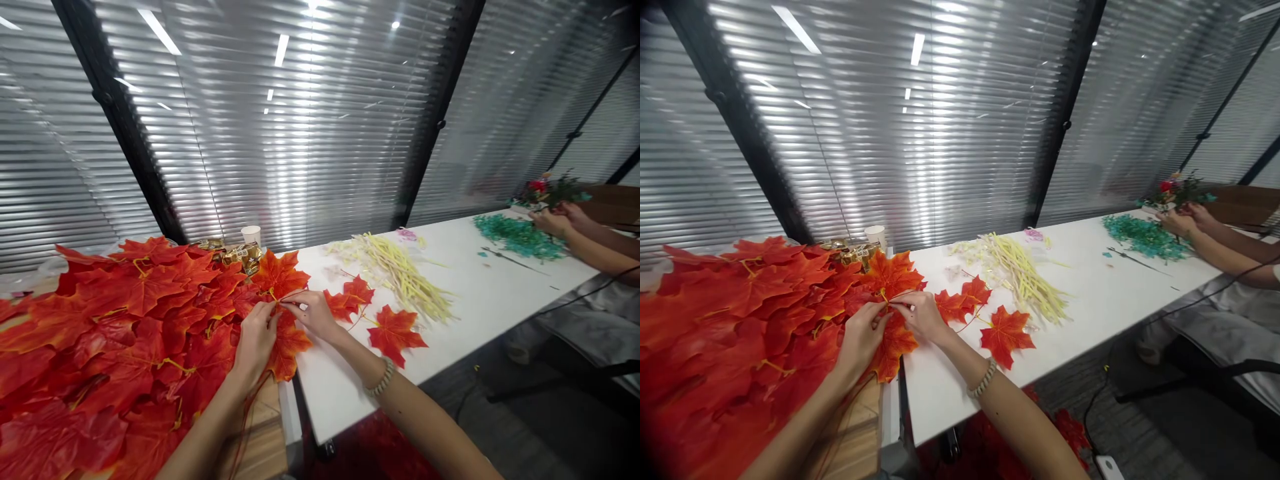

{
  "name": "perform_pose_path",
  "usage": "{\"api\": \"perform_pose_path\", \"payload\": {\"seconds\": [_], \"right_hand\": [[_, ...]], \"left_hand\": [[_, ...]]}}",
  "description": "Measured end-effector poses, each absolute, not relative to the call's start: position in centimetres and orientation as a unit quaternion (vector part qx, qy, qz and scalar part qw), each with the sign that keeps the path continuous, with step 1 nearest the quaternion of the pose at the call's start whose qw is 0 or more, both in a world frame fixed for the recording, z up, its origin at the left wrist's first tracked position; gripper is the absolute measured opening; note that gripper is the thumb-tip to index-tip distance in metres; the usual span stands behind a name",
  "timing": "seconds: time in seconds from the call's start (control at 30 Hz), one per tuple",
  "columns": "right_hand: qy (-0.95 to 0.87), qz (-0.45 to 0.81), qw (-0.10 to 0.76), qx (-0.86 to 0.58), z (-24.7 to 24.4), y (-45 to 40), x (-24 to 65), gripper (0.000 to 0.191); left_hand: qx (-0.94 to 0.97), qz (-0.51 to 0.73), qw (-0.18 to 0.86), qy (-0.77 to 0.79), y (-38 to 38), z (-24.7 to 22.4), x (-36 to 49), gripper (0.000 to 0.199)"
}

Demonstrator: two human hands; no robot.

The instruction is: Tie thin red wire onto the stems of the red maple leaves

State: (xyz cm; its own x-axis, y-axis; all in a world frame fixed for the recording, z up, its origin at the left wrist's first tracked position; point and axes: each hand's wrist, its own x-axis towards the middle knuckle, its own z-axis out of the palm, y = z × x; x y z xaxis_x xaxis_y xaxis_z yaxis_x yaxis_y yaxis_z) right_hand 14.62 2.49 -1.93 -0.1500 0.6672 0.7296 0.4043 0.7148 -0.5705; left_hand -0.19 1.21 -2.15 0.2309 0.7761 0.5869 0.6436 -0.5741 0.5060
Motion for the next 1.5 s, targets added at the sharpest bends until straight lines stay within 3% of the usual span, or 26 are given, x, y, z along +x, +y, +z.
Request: {"api": "perform_pose_path", "payload": {"seconds": [1.2, 1.5], "right_hand": [[-0.727, 0.201, 0.529, -0.388, -1.41, 1.96, 14.76, 0.012], [-0.725, 0.224, 0.522, -0.389, -1.62, 2.05, 14.75, 0.012]], "left_hand": [[0.754, 0.454, 0.159, 0.447, 1.06, -2.23, -0.19, 0.019], [0.762, 0.455, 0.132, 0.442, 1.01, -2.47, 0.0, 0.019]]}}
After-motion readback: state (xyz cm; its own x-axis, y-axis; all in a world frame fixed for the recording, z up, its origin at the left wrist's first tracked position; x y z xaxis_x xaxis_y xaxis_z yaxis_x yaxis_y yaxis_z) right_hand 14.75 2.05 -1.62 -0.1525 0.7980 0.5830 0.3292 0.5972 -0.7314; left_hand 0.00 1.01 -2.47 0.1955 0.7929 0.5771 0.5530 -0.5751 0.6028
